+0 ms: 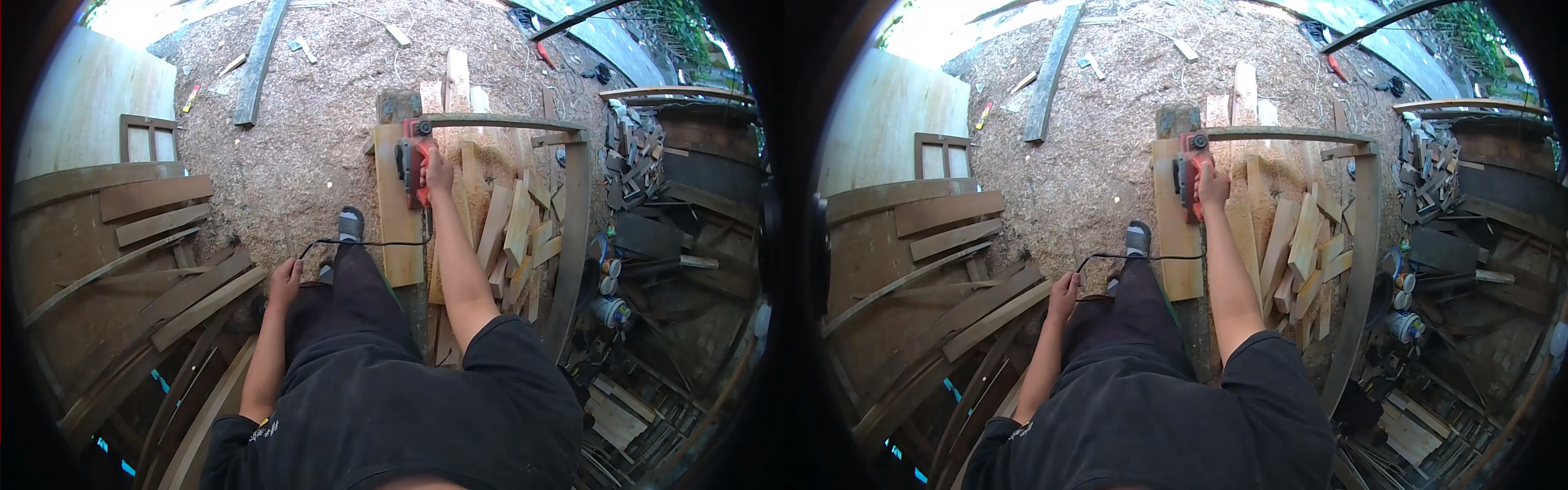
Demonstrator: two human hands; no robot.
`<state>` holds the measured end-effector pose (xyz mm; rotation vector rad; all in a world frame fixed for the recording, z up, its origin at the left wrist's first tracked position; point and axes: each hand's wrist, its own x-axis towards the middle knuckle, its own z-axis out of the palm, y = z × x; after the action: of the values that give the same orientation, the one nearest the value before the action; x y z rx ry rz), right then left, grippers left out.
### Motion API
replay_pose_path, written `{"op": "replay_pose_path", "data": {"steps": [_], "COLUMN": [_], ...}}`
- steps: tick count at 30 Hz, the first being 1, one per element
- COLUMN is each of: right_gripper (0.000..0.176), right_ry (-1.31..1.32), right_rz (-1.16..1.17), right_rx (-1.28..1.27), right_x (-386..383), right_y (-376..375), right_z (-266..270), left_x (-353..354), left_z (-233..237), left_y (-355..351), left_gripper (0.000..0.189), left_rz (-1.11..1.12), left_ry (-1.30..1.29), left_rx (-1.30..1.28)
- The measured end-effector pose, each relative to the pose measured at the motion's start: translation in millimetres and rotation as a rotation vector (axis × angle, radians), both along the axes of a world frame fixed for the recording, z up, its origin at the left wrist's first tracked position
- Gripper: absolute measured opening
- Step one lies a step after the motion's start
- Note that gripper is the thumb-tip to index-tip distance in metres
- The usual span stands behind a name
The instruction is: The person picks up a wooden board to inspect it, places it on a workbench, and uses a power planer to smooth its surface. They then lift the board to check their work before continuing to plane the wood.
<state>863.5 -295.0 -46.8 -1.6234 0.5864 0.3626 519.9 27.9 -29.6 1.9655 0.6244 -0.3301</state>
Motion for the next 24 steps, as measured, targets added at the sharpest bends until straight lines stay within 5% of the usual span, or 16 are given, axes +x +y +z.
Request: {"op": "replay_pose_path", "data": {"steps": [10,16,24], "right_gripper": [0.045,0.044,0.041], "right_ry": [0.002,0.123,0.224], "right_rz": [-0.041,0.018,-0.023], "right_rx": [-0.011,-0.073,-0.011], "right_x": [-202.4,-352.1,-445.9], "right_y": [-36.6,-59.1,-61.0], "right_z": [43.2,53.4,57.7], "left_x": [-115.2,-156.6,-161.7], "left_z": [25.0,34.2,47.5], "left_y": [8.2,10.6,-14.3], "left_gripper": [0.039,0.038,0.036], "left_rz": [0.012,-0.19,-0.427], "left_ry": [-0.063,0.051,0.01], "left_rx": [-0.075,-0.074,-0.067]}}
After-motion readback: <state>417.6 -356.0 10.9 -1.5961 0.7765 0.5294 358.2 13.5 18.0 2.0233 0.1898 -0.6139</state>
